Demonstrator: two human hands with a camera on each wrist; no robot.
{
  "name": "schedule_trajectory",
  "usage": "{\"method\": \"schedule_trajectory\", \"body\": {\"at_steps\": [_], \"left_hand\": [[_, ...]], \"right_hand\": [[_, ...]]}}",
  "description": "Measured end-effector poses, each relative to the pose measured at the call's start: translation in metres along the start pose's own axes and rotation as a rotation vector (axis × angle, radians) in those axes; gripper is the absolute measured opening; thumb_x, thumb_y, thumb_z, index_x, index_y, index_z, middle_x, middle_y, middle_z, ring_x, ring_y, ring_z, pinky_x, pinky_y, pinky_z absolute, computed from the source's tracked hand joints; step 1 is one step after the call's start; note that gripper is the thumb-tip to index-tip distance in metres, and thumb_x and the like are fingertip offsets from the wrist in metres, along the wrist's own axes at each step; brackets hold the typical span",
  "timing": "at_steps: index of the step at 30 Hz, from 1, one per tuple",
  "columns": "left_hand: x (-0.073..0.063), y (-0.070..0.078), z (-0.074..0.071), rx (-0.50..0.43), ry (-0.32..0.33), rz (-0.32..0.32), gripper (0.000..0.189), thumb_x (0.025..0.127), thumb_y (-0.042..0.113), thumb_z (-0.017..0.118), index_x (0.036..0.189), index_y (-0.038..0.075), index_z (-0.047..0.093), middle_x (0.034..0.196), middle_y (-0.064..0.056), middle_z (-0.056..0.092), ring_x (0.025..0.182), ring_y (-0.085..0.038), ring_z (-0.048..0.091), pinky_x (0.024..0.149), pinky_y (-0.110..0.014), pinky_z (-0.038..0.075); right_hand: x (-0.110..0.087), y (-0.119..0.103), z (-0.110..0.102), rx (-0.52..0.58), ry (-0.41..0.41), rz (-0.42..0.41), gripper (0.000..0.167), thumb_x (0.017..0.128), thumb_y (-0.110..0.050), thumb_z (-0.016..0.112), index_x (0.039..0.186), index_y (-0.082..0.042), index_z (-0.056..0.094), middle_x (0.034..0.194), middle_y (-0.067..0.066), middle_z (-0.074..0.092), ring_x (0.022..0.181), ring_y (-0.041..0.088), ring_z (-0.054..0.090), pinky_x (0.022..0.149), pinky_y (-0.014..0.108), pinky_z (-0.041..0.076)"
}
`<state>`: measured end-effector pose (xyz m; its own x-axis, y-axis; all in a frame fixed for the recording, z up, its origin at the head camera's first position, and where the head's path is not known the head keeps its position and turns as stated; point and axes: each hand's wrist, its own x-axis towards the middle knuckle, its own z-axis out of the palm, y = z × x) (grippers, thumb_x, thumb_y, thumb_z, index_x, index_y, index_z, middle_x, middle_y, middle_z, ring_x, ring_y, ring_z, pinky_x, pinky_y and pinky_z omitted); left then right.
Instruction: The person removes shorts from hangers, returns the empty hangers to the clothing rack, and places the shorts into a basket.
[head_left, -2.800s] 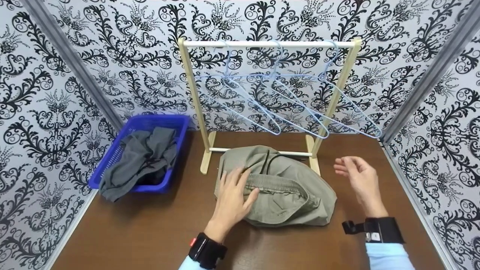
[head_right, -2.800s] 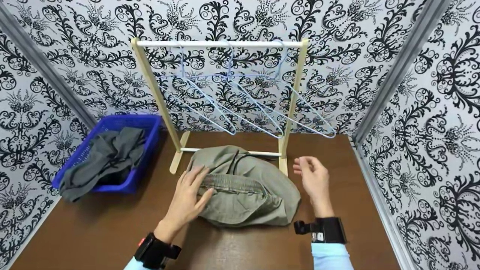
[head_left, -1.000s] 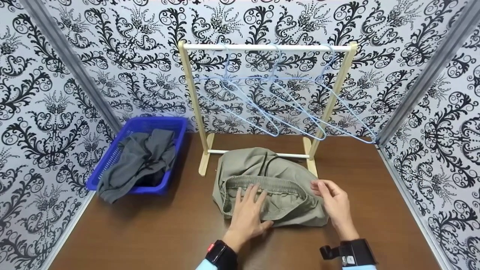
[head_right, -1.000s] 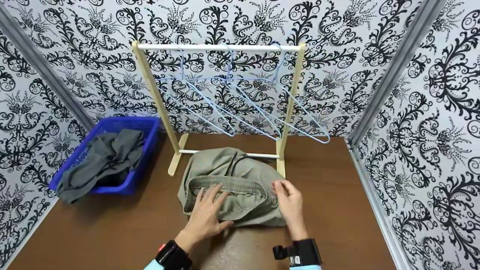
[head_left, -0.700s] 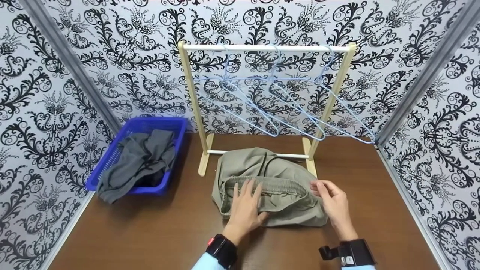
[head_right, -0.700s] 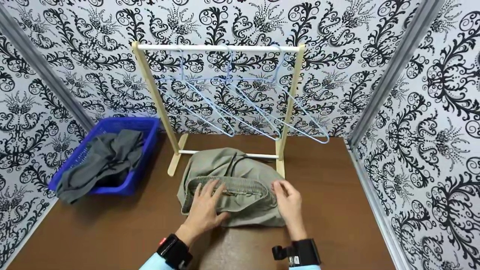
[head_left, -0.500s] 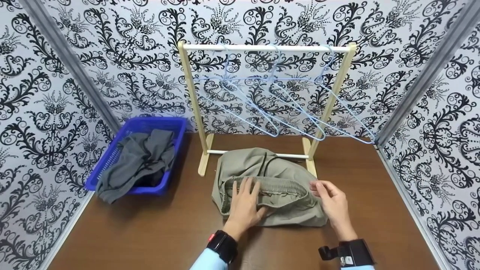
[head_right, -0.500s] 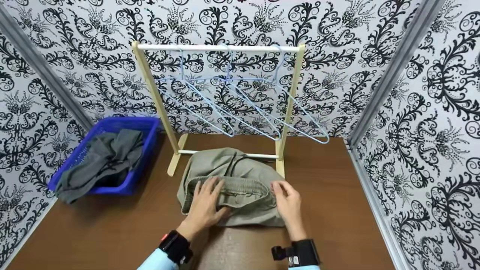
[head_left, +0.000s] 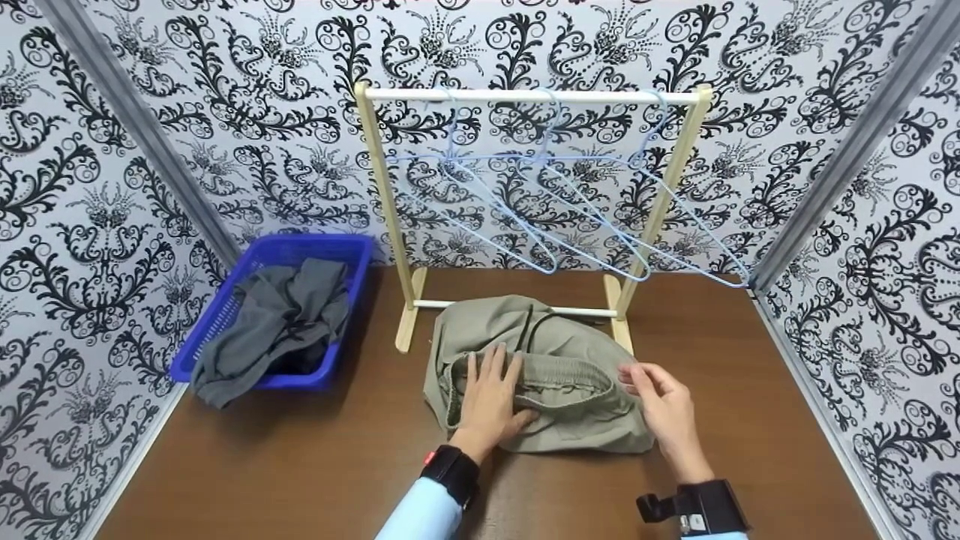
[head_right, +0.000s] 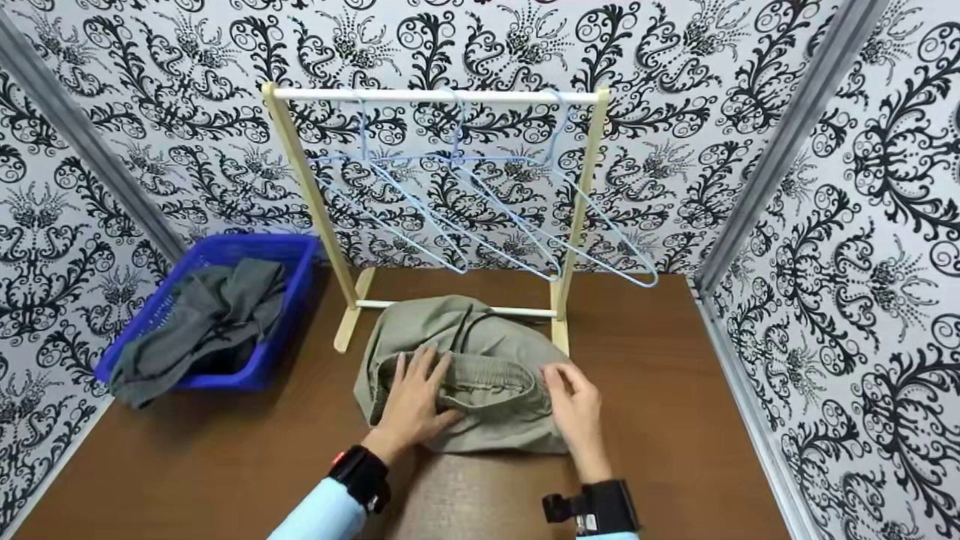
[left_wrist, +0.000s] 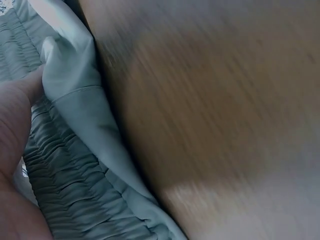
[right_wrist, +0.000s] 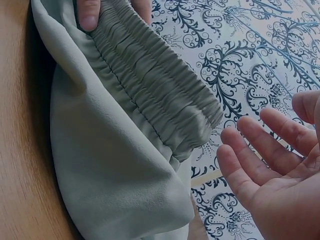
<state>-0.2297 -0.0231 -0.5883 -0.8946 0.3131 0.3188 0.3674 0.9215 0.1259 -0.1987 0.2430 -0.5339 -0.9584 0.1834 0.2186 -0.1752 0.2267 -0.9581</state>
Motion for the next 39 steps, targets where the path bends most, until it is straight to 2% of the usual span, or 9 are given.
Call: {"method": "schedule_trajectory", "body": {"at_steps": [7, 14, 19, 24, 31, 39], "left_hand": [[0.009, 0.002, 0.004, 0.01, -0.075, -0.009, 0.11, 0.071, 0.07, 0.082, 0.158, 0.015, 0.042, 0.162, -0.02, 0.037, 0.152, -0.04, 0.031, 0.121, -0.064, 0.02], [0.018, 0.004, 0.012, 0.03, -0.147, -0.009, 0.117, 0.066, 0.08, 0.078, 0.16, 0.022, 0.04, 0.165, -0.019, 0.033, 0.153, -0.046, 0.026, 0.121, -0.068, 0.016], [0.022, 0.005, 0.021, 0.067, -0.169, -0.012, 0.119, 0.064, 0.084, 0.076, 0.16, 0.025, 0.039, 0.166, -0.019, 0.03, 0.152, -0.047, 0.027, 0.119, -0.069, 0.018], [0.024, 0.002, 0.029, 0.071, -0.166, -0.007, 0.119, 0.062, 0.085, 0.076, 0.16, 0.027, 0.04, 0.165, -0.018, 0.033, 0.149, -0.046, 0.033, 0.118, -0.07, 0.021], [0.03, -0.002, 0.035, 0.034, -0.218, -0.03, 0.124, 0.058, 0.083, 0.08, 0.16, 0.028, 0.038, 0.165, -0.018, 0.032, 0.146, -0.047, 0.037, 0.117, -0.072, 0.02], [0.037, 0.0, 0.031, 0.01, -0.265, -0.068, 0.125, 0.054, 0.081, 0.083, 0.159, 0.029, 0.04, 0.164, -0.015, 0.037, 0.146, -0.046, 0.038, 0.116, -0.073, 0.021]], "right_hand": [[0.0, 0.001, 0.0, -0.014, 0.0, 0.001, 0.026, 0.106, -0.014, 0.058, 0.113, 0.006, 0.073, 0.109, 0.02, 0.075, 0.092, 0.008, 0.072, 0.081, 0.02, 0.056], [-0.001, 0.002, 0.001, 0.008, -0.005, -0.002, 0.025, 0.106, -0.011, 0.058, 0.114, 0.009, 0.071, 0.107, 0.019, 0.075, 0.092, 0.006, 0.072, 0.083, 0.022, 0.057], [-0.002, 0.001, 0.004, 0.01, -0.005, -0.011, 0.024, 0.105, -0.011, 0.059, 0.113, 0.007, 0.073, 0.106, 0.019, 0.076, 0.092, 0.007, 0.072, 0.083, 0.022, 0.057], [-0.002, 0.004, 0.007, -0.018, 0.0, -0.03, 0.022, 0.105, -0.01, 0.059, 0.113, 0.004, 0.074, 0.105, 0.019, 0.075, 0.092, 0.006, 0.071, 0.08, 0.018, 0.055], [-0.004, 0.004, 0.011, -0.029, -0.003, -0.019, 0.021, 0.104, -0.011, 0.06, 0.112, 0.003, 0.075, 0.105, 0.019, 0.076, 0.09, 0.01, 0.07, 0.079, 0.018, 0.054], [-0.004, 0.003, 0.016, -0.042, 0.0, 0.01, 0.023, 0.105, -0.014, 0.061, 0.112, 0.002, 0.076, 0.107, 0.018, 0.076, 0.09, 0.01, 0.069, 0.078, 0.015, 0.051]]}}
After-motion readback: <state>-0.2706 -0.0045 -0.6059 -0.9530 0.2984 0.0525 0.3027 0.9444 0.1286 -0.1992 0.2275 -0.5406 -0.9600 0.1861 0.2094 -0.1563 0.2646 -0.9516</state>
